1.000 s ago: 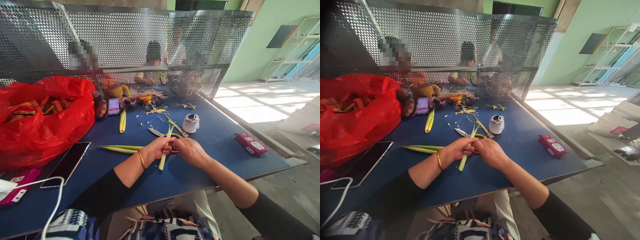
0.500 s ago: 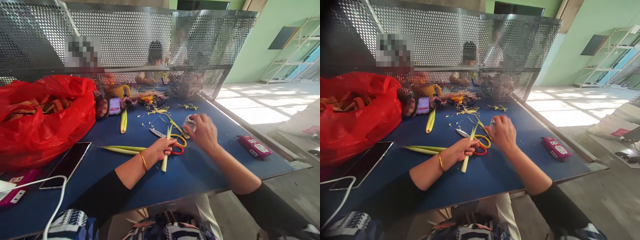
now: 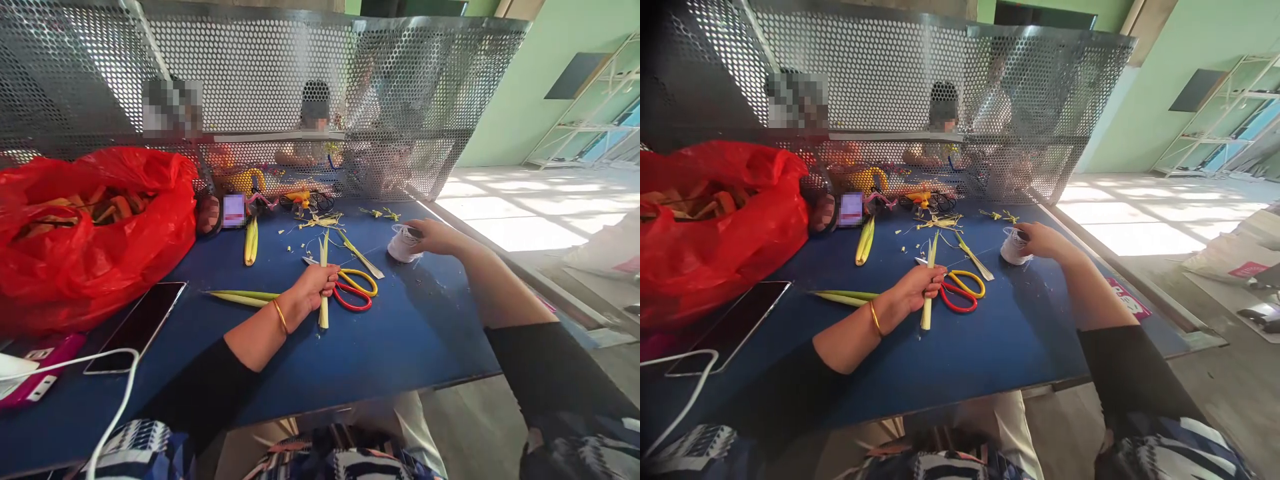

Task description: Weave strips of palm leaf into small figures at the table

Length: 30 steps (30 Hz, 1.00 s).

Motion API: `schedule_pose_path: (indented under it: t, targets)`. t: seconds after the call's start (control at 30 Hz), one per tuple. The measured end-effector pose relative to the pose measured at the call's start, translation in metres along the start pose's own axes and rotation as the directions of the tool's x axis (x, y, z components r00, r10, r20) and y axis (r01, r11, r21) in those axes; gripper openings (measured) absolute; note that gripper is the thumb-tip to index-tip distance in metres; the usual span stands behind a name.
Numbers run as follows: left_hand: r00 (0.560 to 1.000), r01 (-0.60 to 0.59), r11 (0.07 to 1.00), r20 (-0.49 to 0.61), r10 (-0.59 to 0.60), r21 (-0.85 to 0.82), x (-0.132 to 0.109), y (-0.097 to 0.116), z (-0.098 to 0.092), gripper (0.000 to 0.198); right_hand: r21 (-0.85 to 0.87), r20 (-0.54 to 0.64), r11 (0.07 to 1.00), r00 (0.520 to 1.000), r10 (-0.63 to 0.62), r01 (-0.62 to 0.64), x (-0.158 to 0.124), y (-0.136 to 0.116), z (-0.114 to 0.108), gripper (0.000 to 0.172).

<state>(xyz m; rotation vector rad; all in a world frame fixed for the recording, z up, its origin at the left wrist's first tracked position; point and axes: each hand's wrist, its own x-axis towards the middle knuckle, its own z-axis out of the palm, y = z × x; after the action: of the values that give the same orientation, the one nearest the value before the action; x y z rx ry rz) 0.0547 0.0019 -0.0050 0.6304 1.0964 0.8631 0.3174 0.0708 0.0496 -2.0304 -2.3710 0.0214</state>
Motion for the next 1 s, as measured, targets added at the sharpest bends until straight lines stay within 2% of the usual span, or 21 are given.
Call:
schedule_pose_path:
  t: [0.07,0.17,0.23,0.3,0.33,0.37,0.43,0.53,0.6,0.7,0.73,0.8,0.83,0.87,0.93,1.0]
  targets:
    - [1.000,-0.002,1.000,0.000,0.002,0.001,0.000,0.001,0.000,0.025,0.043,0.025,0.999,1.000,-0.004,0.003,-0.001,0.015,-0.004,0.065]
    - [1.000,-0.009,1.000,0.002,0.009,0.001,-0.001,0.001,0.001,0.026,0.132,0.035,0.991,0.999,0.025,-0.029,-0.004,0.016,-0.002,0.067]
    - [1.000,-0.012,1.000,0.005,0.012,0.000,-0.003,0.002,0.001,0.027,0.138,-0.022,0.983,0.992,0.128,-0.124,-0.005,0.008,0.004,0.063]
    - [1.000,-0.010,1.000,0.012,0.010,0.001,-0.004,0.004,0.000,0.028,0.084,-0.090,0.963,0.960,0.264,-0.257,-0.005,0.000,0.009,0.062]
    - [1.000,-0.009,1.000,0.013,0.009,0.001,-0.005,0.006,-0.001,0.028,0.051,-0.110,0.960,0.954,0.280,-0.276,-0.004,-0.002,0.011,0.059]
    - [1.000,-0.010,1.000,0.013,0.010,0.000,-0.005,0.008,-0.002,0.029,0.019,-0.119,0.967,0.960,0.255,-0.255,-0.003,-0.002,0.012,0.054]
    - [1.000,-0.011,1.000,0.009,0.011,-0.002,-0.006,0.011,-0.005,0.028,-0.004,-0.117,0.991,0.984,0.133,-0.134,0.000,0.003,0.013,0.042]
    - [1.000,0.007,1.000,0.018,-0.007,-0.003,-0.008,0.017,-0.010,0.030,0.049,-0.112,0.998,0.993,0.029,-0.024,-0.001,0.012,0.010,0.050]
    - [0.999,0.027,1.000,0.031,-0.027,0.000,-0.010,0.020,-0.013,0.032,0.097,-0.205,0.995,0.979,0.024,-0.004,-0.010,0.008,0.008,0.052]
    - [0.998,0.038,0.999,0.040,-0.039,0.004,-0.015,0.024,-0.016,0.032,0.123,-0.420,0.985,0.906,-0.058,0.120,-0.035,-0.022,0.015,0.040]
    - [0.999,0.033,0.999,0.038,-0.033,0.004,-0.016,0.026,-0.017,0.032,0.126,-0.403,0.974,0.906,-0.125,0.190,-0.044,-0.038,0.020,0.034]
    - [1.000,0.007,1.000,0.025,-0.007,0.004,-0.020,0.028,-0.018,0.031,0.157,-0.220,0.921,0.922,-0.320,0.357,-0.061,-0.072,0.034,0.028]
    - [1.000,-0.009,1.000,0.017,0.009,0.002,-0.021,0.028,-0.019,0.031,0.146,-0.157,0.910,0.917,-0.367,0.389,-0.067,-0.089,0.042,0.029]
    - [1.000,-0.024,1.000,0.012,0.024,-0.001,-0.023,0.029,-0.020,0.030,0.113,-0.128,0.918,0.922,-0.366,0.380,-0.070,-0.104,0.048,0.031]
    - [0.999,-0.045,0.999,0.007,0.045,-0.007,-0.026,0.030,-0.022,0.029,0.027,-0.057,0.939,0.939,-0.340,0.342,-0.071,-0.126,0.058,0.024]
    - [0.999,-0.046,0.999,0.001,0.047,-0.008,-0.028,0.030,-0.024,0.029,-0.021,0.011,0.948,0.949,-0.316,0.316,-0.067,-0.137,0.060,0.023]
